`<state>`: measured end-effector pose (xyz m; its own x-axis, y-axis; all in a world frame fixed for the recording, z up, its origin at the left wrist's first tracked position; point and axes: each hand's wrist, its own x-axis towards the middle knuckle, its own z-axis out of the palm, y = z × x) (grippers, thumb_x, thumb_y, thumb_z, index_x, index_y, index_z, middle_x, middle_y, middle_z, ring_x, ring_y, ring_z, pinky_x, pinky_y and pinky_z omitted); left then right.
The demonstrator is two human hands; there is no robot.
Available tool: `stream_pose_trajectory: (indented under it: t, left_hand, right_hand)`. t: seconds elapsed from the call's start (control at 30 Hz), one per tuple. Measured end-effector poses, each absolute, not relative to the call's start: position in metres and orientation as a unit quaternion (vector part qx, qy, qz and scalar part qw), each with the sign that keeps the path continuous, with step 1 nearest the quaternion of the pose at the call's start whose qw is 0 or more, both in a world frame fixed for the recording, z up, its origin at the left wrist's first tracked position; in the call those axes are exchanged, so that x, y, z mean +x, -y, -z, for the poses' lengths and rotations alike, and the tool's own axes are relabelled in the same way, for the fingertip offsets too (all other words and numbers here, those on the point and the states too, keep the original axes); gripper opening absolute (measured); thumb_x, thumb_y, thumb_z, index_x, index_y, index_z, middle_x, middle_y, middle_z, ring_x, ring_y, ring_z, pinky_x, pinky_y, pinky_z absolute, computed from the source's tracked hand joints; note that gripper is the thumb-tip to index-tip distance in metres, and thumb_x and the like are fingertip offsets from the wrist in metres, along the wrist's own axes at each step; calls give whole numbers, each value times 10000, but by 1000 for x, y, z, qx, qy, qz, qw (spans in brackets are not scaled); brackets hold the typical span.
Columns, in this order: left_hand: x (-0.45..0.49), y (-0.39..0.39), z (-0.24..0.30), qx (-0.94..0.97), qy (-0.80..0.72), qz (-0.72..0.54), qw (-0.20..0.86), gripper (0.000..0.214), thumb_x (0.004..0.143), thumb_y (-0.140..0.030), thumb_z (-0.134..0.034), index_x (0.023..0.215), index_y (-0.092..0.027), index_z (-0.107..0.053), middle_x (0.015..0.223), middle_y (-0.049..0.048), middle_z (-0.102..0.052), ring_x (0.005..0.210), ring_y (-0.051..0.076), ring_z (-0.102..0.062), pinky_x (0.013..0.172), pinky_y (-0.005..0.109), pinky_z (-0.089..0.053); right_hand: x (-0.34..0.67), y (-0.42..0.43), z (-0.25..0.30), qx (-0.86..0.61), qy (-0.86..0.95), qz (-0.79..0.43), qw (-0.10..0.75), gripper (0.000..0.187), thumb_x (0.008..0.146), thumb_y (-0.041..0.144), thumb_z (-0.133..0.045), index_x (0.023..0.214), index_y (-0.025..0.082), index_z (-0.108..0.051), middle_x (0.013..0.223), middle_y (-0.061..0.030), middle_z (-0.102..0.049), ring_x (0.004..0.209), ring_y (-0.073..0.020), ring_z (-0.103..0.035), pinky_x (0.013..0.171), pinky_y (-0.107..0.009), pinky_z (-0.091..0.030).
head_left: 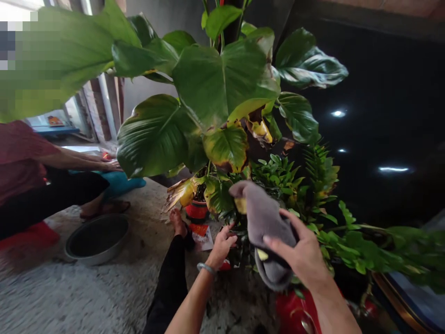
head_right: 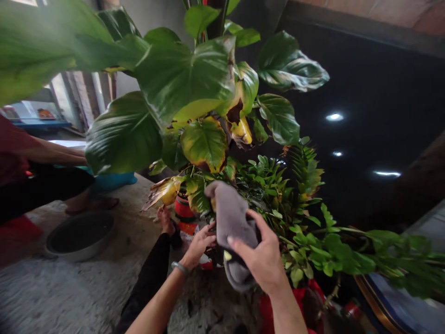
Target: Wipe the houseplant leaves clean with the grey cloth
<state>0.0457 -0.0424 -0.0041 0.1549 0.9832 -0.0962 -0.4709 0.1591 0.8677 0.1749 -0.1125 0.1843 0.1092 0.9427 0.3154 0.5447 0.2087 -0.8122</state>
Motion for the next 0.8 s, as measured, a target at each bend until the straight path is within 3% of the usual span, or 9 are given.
stream_pose_trajectory:
  t: [0.1,0.27,0.33,0.4,0.5,0.6,0.8]
  left_hand:
    - [50,44,-5,333,-345,-566,671,597,583,-248,-696,1164,-128,-636,798,32,-655,738,172,-580,645,264,-464]
    - [50,51,-5,333,-313,-578,676,350,530,-210,-705,873,-139,-708,791,54,-705,785,209,-608,682,281,-483]
    - [46,52,0,331,-336,-562,680,280,519,-195,-694,792,-135,-698,730,50,-688,763,209,-603,662,279,-480]
    - [41,53,5,325,-364,-553,676,301,532,-189,-679,825,-126,-698,731,48,-670,761,199,-595,645,268,-473]
    - [37,54,7,326,-387,-555,660,541,567,-193,-676,1101,-112,-665,790,46,-651,804,189,-588,664,262,-470]
    - [37,55,5,341,-385,-545,662,688,597,-205,-677,1273,-118,-579,802,40,-637,808,183,-579,681,270,-467]
    - [41,57,1,399,-330,-535,668,616,606,-181,-616,1221,-141,-611,844,45,-660,753,166,-556,646,252,-444]
  right_hand:
    - [162,81,-180,-586,630,-176,478,590,593,419,-724,1123,180,-622,987,-70,-707,846,-239,-652,772,-348,-517]
    - [154,87,-134,-639,682,-247,256,555,520,214,-682,1073,165,-672,986,-111,-725,910,-297,-654,861,-416,-480]
    - [166,109,-134,-648,669,-277,235,530,509,201,-677,1039,185,-691,968,-93,-732,909,-295,-658,846,-397,-488]
    - [180,125,-150,-644,653,-291,271,506,516,239,-695,1020,202,-695,917,-62,-736,845,-269,-666,781,-358,-511]
    - [190,122,-180,-636,623,-223,396,540,547,368,-733,1059,208,-668,889,-46,-724,767,-239,-661,702,-327,-522]
    - [180,96,-186,-619,612,-157,466,581,575,439,-720,1095,194,-636,949,-68,-714,811,-242,-656,740,-341,-520]
    - [180,109,-140,-660,675,-243,223,563,535,236,-644,1093,162,-664,1059,-118,-717,971,-303,-647,903,-417,-468]
